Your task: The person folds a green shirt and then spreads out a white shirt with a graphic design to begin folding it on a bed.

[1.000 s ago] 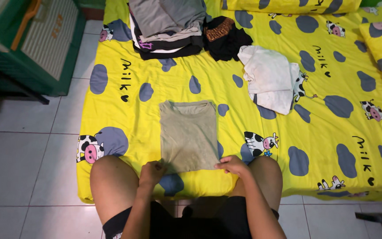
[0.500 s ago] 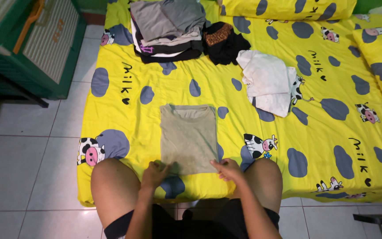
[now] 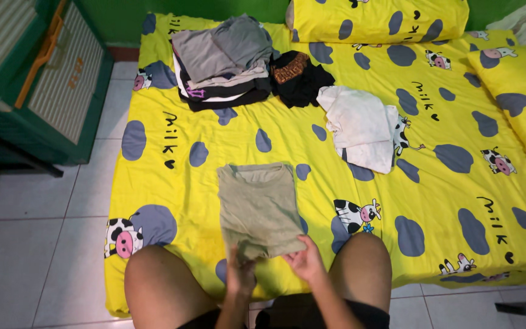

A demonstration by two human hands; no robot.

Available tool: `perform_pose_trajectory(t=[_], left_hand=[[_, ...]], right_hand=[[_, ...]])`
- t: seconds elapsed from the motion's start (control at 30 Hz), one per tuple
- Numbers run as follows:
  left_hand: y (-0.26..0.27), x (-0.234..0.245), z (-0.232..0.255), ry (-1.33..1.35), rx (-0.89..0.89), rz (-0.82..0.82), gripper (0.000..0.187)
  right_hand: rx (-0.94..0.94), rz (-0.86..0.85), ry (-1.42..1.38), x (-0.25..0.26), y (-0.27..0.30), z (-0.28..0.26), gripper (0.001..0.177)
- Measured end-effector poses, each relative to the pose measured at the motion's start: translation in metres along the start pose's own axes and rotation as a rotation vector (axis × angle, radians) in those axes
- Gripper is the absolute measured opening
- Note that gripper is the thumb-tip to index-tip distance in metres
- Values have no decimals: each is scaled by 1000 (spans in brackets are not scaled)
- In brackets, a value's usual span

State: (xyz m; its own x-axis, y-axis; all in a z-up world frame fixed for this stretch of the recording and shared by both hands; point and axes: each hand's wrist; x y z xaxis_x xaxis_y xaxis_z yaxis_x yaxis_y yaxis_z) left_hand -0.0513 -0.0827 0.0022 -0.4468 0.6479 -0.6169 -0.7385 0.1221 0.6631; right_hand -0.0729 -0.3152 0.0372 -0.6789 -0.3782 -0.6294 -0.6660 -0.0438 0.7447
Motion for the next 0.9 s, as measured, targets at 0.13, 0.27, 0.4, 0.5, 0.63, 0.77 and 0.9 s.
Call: perform_pose_trajectory(t=[0.13,0.27,0.4,0.5,0.63,0.77,0.9], left_hand=[[-3,-9,-31,47,1,35,52],[-17,8,-19,197,-153,48,49],[-15,6,0,120,-20,119,54],[-9,-8,-15,185,-29,93,59],[-9,-9,-21,102,-95,234,61],[-11,7,0,-56,-74,375,62],[-18,-11,30,-312,-281,274,58]], right_hand=[[94,-29,-349,-2,-1,28,50],[202,-67,-372,-4,-4,29,55],[156,-137,-396,-6,-11,26,79],[173,66,-284,-7,-18,29,59],[183,125,43,1,-18,35,56],[342,324,414,7,-16,29,54],[418,296,416,-14,-11,-6,59]])
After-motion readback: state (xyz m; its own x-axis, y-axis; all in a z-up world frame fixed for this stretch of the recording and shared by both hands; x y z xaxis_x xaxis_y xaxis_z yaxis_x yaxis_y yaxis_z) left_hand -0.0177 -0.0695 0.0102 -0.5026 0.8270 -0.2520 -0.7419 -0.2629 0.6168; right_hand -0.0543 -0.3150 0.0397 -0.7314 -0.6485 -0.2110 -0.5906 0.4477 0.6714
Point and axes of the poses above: each hand's wrist, its own y-axis away from the middle knuckle, its own x-axis out of the back of the hand, z = x × y, and after that the axes turned 6 degrees about -y, right-handed
